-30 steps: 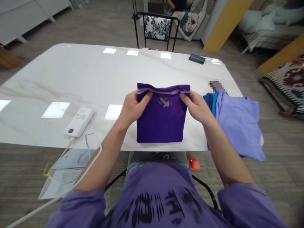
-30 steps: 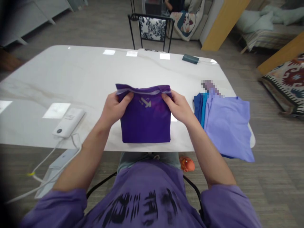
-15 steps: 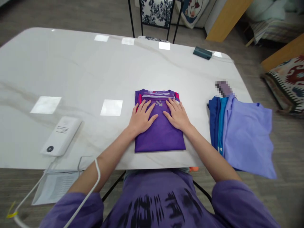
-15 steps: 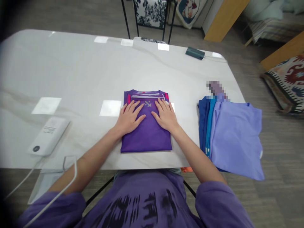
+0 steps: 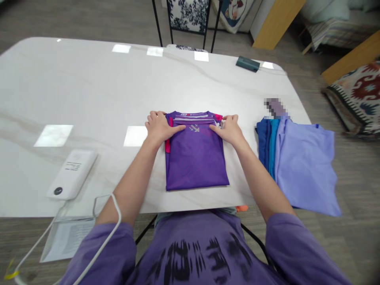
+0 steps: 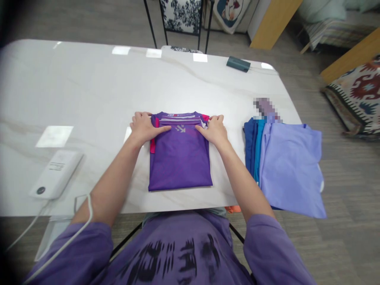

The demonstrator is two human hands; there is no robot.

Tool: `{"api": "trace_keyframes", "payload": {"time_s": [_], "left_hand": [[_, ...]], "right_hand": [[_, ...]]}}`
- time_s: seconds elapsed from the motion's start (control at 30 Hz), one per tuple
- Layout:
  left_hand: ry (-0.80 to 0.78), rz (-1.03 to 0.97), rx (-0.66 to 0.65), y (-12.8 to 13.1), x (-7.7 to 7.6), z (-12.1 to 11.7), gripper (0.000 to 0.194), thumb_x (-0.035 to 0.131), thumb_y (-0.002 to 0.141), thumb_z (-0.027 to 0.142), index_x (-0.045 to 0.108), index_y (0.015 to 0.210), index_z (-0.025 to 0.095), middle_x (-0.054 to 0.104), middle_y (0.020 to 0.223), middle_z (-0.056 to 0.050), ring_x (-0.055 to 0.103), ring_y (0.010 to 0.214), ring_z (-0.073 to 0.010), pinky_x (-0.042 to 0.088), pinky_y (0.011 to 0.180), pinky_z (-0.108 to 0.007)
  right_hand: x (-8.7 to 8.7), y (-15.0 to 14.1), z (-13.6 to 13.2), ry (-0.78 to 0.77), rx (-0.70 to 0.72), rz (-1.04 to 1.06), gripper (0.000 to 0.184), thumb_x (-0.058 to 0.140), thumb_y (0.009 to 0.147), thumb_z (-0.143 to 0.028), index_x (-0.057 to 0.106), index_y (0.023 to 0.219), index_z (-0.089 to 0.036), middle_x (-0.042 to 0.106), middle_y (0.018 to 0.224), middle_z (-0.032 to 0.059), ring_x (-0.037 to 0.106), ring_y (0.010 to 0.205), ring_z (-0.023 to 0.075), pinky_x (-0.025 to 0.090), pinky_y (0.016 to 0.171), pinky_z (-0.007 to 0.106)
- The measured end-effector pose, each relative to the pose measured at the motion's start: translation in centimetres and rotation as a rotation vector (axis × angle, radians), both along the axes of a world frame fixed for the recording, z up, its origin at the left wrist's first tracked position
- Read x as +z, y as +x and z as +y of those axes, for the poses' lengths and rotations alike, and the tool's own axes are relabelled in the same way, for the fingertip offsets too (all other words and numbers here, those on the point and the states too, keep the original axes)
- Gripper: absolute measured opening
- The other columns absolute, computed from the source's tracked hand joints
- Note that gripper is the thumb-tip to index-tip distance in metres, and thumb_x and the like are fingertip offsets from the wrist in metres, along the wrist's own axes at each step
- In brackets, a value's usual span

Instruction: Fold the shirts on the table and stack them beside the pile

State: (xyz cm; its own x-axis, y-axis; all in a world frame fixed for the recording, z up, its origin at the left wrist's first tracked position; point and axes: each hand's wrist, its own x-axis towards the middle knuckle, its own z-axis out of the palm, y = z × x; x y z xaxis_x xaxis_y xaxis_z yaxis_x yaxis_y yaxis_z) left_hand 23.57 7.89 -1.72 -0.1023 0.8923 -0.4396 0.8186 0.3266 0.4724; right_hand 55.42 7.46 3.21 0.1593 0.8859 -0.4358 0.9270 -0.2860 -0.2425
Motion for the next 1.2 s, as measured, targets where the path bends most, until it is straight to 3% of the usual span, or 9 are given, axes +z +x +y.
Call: {"api": "trace_keyframes", "payload": {"time_s": [0.07,0.23,0.47,0.6,0.7,0.8,0.9,1.07,1.2], "left_hand": [[0.126,0.01,-0.001,0.0,0.6,-0.3,0.102,0.093,0.075,0.073,0.055,0.156,0.023,0.05,0.163,-0.025,0.047,0.151,-0.0505,0.038,0.126,-0.067],[0.17,-0.132,-0.201,-1.8,1.0,-0.1,0.034,0.073,0.098,0.051,0.079,0.124,0.03,0.074,0.136,-0.011,0.061,0.134,-0.0391,0.03,0.127,-0.064],[0.222,-0.179,-0.353,-3.0,0.0,1.3,0.022,0.073,0.095,0.047,0.088,0.101,0.032,0.082,0.114,-0.009,0.067,0.12,-0.0389,0.019,0.13,-0.071],[0.18,-0.295,-0.232,-2.5,-0.1,1.8,0.018,0.074,0.094,0.043,0.084,0.094,0.028,0.082,0.107,-0.007,0.07,0.106,-0.0315,0.033,0.127,-0.063],[0.108,-0.577,0.003,-2.3,-0.6,2.1,0.021,0.076,0.092,0.043,0.08,0.099,0.024,0.079,0.1,-0.006,0.068,0.09,-0.0233,0.053,0.102,-0.044],[0.027,-0.817,0.251,-2.1,-1.2,2.5,0.023,0.077,0.088,0.042,0.075,0.098,0.021,0.07,0.087,-0.004,0.061,0.078,-0.0177,0.05,0.077,-0.031],[-0.115,-1.006,0.359,-2.0,-1.1,3.3,0.022,0.079,0.085,0.038,0.069,0.094,0.021,0.058,0.076,-0.001,0.05,0.067,-0.0138,0.04,0.063,-0.026],[-0.187,-1.09,0.403,-1.5,-0.8,4.6,0.018,0.075,0.081,0.026,0.067,0.097,0.022,0.045,0.07,0.003,0.041,0.059,-0.0119,0.037,0.058,-0.025],[-0.191,-1.018,0.322,-1.3,-1.0,5.7,0.019,0.067,0.08,0.021,0.073,0.099,0.02,0.054,0.077,-0.001,0.048,0.064,-0.0131,0.039,0.059,-0.026]], "right_hand": [[0.5,-0.1,0.2,0.105,0.095,-0.009,0.075,0.082,0.092,-0.06,0.06,0.149,-0.017,0.051,0.154,0.0222,0.067,0.128,0.0394,0.056,0.114,0.055],[0.9,0.2,1.1,0.096,0.301,0.053,0.031,0.071,0.101,-0.04,0.076,0.128,-0.024,0.067,0.139,0.0124,0.07,0.111,0.0295,0.053,0.111,0.05],[0.1,0.5,2.5,0.053,0.341,0.056,0.021,0.066,0.103,-0.035,0.082,0.111,-0.023,0.078,0.123,0.012,0.071,0.111,0.0304,0.052,0.11,0.049],[-0.7,0.8,3.1,0.07,0.208,0.231,0.021,0.066,0.103,-0.038,0.078,0.109,-0.022,0.079,0.113,0.0101,0.071,0.103,0.0275,0.057,0.101,0.044],[-1.5,1.0,3.5,0.066,-0.02,0.525,0.026,0.072,0.1,-0.049,0.072,0.105,-0.023,0.076,0.101,0.0052,0.067,0.084,0.0205,0.059,0.081,0.036],[-1.8,0.8,4.0,0.022,-0.225,0.776,0.037,0.08,0.095,-0.057,0.066,0.101,-0.024,0.067,0.085,-0.0004,0.057,0.069,0.0139,0.049,0.064,0.027],[-1.3,0.4,4.6,-0.049,-0.335,0.937,0.043,0.085,0.093,-0.059,0.061,0.101,-0.025,0.061,0.078,-0.0043,0.047,0.06,0.0098,0.039,0.056,0.022],[-0.7,-0.3,5.5,-0.05,-0.337,0.894,0.046,0.086,0.094,-0.062,0.06,0.104,-0.026,0.069,0.089,-0.0019,0.05,0.064,0.0101,0.045,0.058,0.022],[-1.8,-0.3,5.4,-0.024,-0.088,0.647,0.036,0.08,0.1,-0.055,0.072,0.115,-0.023,0.075,0.113,0.0077,0.068,0.091,0.0196,0.063,0.087,0.037]]}}
